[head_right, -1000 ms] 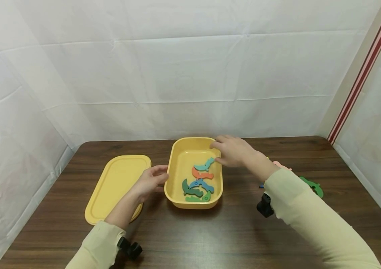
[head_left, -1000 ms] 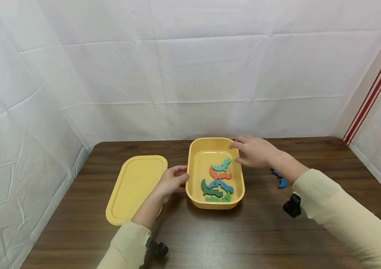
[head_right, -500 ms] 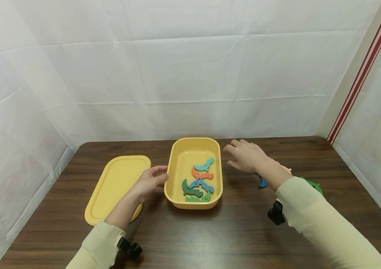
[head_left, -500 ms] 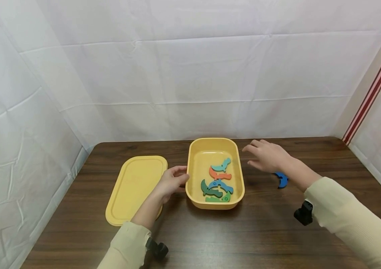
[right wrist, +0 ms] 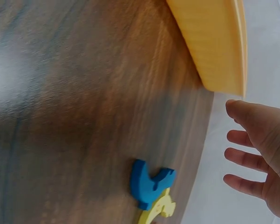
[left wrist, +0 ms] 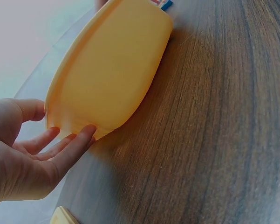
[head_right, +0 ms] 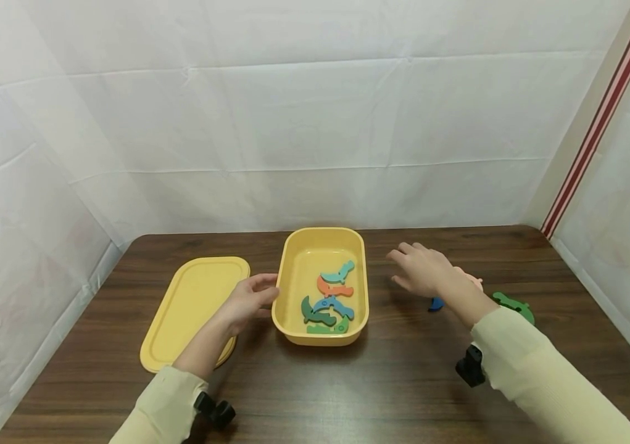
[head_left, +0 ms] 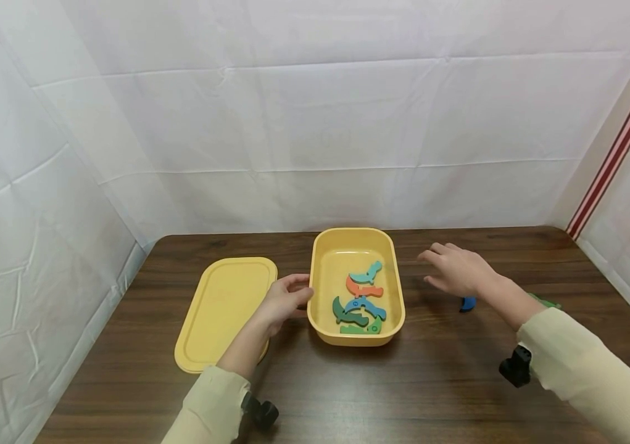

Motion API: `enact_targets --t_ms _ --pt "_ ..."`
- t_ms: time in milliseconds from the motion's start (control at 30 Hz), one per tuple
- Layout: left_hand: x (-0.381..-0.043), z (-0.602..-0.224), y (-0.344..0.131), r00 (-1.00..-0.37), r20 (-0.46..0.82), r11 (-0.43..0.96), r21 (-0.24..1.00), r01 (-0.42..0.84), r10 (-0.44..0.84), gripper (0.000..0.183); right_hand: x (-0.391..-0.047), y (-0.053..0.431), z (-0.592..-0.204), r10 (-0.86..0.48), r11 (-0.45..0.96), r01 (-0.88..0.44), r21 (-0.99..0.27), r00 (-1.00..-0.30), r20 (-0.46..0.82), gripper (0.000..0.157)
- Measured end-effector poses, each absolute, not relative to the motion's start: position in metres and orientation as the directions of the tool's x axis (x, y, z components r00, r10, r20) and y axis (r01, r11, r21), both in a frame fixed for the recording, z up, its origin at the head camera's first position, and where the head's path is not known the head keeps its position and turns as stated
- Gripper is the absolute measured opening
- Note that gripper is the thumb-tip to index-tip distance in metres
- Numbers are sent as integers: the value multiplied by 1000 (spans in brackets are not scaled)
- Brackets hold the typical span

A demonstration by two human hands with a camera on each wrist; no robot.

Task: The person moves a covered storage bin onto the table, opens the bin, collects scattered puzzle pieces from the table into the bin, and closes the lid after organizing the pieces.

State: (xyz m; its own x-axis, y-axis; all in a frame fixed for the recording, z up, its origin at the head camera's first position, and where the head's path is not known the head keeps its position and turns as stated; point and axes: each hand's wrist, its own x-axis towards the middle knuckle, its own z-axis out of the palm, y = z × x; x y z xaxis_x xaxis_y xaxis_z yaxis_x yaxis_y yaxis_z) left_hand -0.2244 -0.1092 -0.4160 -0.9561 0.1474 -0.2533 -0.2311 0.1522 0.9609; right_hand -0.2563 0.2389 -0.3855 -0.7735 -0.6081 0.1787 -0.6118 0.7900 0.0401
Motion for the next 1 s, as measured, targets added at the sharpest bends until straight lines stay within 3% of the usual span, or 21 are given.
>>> enact_targets --t_ms 1000 --pt "-224 -414 -109 -955 -258 160 959 -235 143 39 -242 277 -414 -447 894 -448 9 -889 95 37"
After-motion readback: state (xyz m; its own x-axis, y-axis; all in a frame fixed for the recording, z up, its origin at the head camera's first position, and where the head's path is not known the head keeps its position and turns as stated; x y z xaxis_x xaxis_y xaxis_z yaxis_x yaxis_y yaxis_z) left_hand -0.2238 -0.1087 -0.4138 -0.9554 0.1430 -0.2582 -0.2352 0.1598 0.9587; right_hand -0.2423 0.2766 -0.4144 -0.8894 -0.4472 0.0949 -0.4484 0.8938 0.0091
